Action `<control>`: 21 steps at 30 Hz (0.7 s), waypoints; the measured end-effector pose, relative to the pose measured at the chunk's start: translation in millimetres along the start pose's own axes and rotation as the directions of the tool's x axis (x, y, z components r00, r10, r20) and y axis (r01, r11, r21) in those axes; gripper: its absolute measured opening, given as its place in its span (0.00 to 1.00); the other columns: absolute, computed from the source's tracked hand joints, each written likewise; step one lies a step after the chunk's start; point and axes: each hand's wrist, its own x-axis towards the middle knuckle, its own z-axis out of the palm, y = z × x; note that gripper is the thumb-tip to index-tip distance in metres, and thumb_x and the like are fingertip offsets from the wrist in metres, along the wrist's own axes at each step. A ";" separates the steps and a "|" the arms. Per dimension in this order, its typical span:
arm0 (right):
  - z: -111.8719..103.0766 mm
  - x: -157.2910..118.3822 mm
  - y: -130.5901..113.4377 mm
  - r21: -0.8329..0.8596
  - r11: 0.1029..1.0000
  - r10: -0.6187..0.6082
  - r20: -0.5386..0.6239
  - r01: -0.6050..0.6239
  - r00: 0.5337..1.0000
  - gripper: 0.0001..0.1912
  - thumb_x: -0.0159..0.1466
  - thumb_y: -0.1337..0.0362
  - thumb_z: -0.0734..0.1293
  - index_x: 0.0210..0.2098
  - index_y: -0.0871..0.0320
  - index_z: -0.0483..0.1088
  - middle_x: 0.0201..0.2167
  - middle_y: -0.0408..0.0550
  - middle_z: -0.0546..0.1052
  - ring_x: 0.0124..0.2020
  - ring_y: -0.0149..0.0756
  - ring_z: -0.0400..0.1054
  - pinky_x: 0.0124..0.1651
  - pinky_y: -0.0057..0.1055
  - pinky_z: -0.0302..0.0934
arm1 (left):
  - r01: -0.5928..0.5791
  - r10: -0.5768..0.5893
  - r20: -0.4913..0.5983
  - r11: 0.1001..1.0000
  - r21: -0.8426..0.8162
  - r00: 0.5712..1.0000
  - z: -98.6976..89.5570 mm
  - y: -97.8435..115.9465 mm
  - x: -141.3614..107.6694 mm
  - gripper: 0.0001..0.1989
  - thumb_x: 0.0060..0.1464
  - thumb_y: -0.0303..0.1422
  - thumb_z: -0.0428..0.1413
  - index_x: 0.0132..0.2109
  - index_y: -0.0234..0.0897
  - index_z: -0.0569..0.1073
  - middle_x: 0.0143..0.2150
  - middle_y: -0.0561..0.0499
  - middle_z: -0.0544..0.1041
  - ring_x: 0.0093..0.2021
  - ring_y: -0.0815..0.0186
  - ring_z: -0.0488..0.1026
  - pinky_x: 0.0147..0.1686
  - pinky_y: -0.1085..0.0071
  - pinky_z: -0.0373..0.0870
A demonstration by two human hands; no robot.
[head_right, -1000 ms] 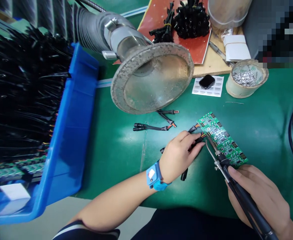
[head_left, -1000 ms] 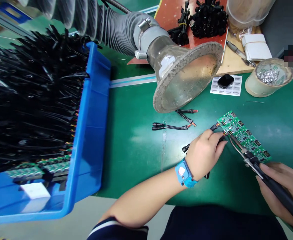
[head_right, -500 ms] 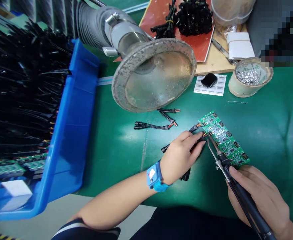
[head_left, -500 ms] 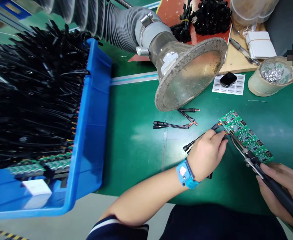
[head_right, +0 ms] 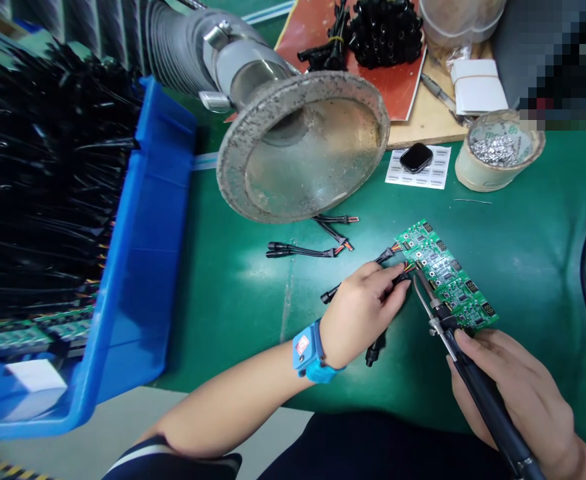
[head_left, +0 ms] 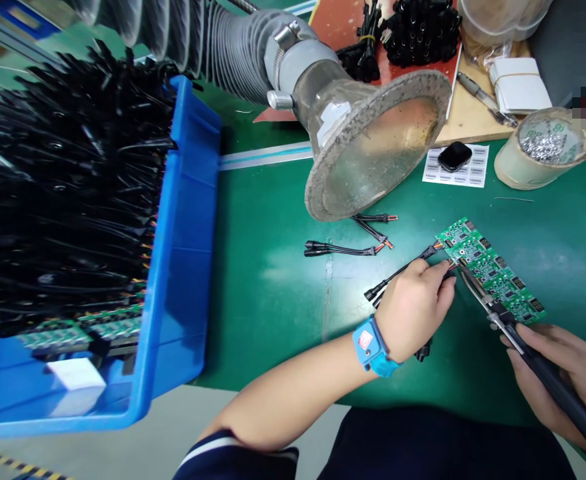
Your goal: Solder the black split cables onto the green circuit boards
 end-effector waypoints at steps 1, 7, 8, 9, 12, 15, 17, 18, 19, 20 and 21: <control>0.4 -0.1 0.3 -0.004 1.000 0.011 0.010 -0.011 1.000 0.20 0.58 0.70 0.67 0.50 0.58 0.64 0.36 0.47 0.74 0.36 0.35 0.70 0.40 0.34 0.69 | 0.001 -0.001 0.000 1.000 0.003 1.000 0.1 0.1 -0.1 0.14 0.57 0.31 0.51 0.48 0.31 0.72 0.31 0.48 0.70 0.27 0.69 0.69 0.30 0.70 0.73; 3.7 6.1 -6.8 -0.010 0.999 -0.045 -0.030 0.044 0.999 0.23 0.57 0.74 0.67 0.51 0.59 0.62 0.36 0.50 0.73 0.36 0.38 0.69 0.38 0.38 0.68 | -0.022 0.023 -0.016 0.998 0.062 1.000 -0.7 0.3 -1.3 0.14 0.57 0.32 0.50 0.48 0.33 0.72 0.33 0.48 0.71 0.26 0.69 0.70 0.31 0.70 0.73; 3.8 6.9 -7.6 -0.008 0.999 -0.053 -0.036 0.053 0.998 0.23 0.57 0.74 0.66 0.52 0.60 0.62 0.36 0.50 0.73 0.36 0.38 0.69 0.38 0.38 0.68 | -0.026 0.027 -0.019 0.997 0.075 0.999 -0.8 0.3 -1.2 0.14 0.57 0.32 0.50 0.48 0.33 0.72 0.33 0.48 0.71 0.26 0.70 0.69 0.31 0.70 0.73; 3.6 7.3 -7.8 -0.005 0.999 -0.035 -0.026 0.035 0.999 0.23 0.57 0.74 0.66 0.52 0.60 0.62 0.35 0.50 0.73 0.36 0.38 0.69 0.38 0.39 0.68 | -0.028 0.030 -0.022 0.996 0.085 0.999 -0.9 0.3 -1.1 0.14 0.57 0.32 0.50 0.48 0.34 0.72 0.32 0.48 0.71 0.26 0.70 0.69 0.31 0.70 0.73; 1.9 6.7 -3.2 -0.007 1.000 -0.001 0.009 0.001 1.000 0.21 0.59 0.72 0.65 0.52 0.58 0.62 0.34 0.48 0.73 0.35 0.38 0.69 0.38 0.39 0.68 | -0.024 0.026 -0.027 0.996 0.090 0.999 -1.2 0.4 -0.5 0.13 0.57 0.33 0.50 0.48 0.34 0.72 0.32 0.48 0.71 0.25 0.70 0.69 0.30 0.71 0.73; 0.9 3.7 7.4 -0.034 0.989 -0.142 0.022 0.142 0.990 0.24 0.59 0.71 0.66 0.54 0.58 0.60 0.35 0.48 0.73 0.34 0.37 0.70 0.34 0.34 0.68 | -0.020 0.022 -0.024 0.997 0.080 0.999 -1.1 0.6 -0.2 0.14 0.57 0.33 0.51 0.48 0.34 0.72 0.32 0.48 0.71 0.25 0.70 0.70 0.29 0.71 0.73; 1.5 1.0 14.3 -0.033 0.984 -0.175 0.047 0.177 0.983 0.25 0.59 0.70 0.65 0.55 0.58 0.59 0.36 0.49 0.73 0.34 0.36 0.69 0.33 0.32 0.67 | -0.020 0.021 -0.020 0.997 0.074 1.000 -0.9 0.8 -0.1 0.14 0.57 0.32 0.51 0.48 0.33 0.72 0.32 0.48 0.71 0.25 0.70 0.69 0.29 0.71 0.73; 2.1 -0.3 16.9 -0.029 0.985 -0.166 0.058 0.168 0.984 0.25 0.60 0.70 0.65 0.56 0.59 0.58 0.36 0.49 0.73 0.35 0.36 0.69 0.34 0.32 0.67 | -0.019 0.021 -0.019 0.997 0.071 1.000 -0.8 1.0 0.0 0.14 0.57 0.32 0.51 0.48 0.32 0.72 0.32 0.48 0.71 0.25 0.69 0.69 0.29 0.71 0.73; 2.5 -1.4 18.7 -0.025 0.986 -0.163 0.052 0.165 0.985 0.25 0.60 0.70 0.66 0.56 0.59 0.58 0.36 0.49 0.72 0.35 0.36 0.69 0.35 0.32 0.67 | -0.018 0.020 -0.020 0.997 0.069 1.000 -0.6 1.1 0.1 0.14 0.57 0.32 0.51 0.48 0.32 0.73 0.32 0.48 0.71 0.25 0.69 0.69 0.29 0.70 0.73; 2.6 -2.1 19.6 -0.025 0.986 -0.161 0.043 0.162 0.986 0.26 0.59 0.70 0.66 0.56 0.59 0.58 0.37 0.49 0.72 0.36 0.36 0.69 0.36 0.32 0.67 | -0.017 0.018 -0.021 0.998 0.067 1.000 -0.6 1.3 0.3 0.14 0.57 0.32 0.51 0.47 0.32 0.73 0.32 0.48 0.71 0.25 0.69 0.70 0.29 0.70 0.73; 2.3 -2.5 19.5 -0.020 0.987 -0.156 0.043 0.157 0.987 0.25 0.59 0.70 0.66 0.55 0.58 0.59 0.37 0.48 0.72 0.36 0.36 0.69 0.36 0.32 0.67 | -0.015 0.016 -0.021 0.998 0.067 1.000 -0.6 1.5 0.5 0.14 0.57 0.32 0.51 0.47 0.32 0.73 0.31 0.48 0.71 0.25 0.69 0.70 0.29 0.71 0.73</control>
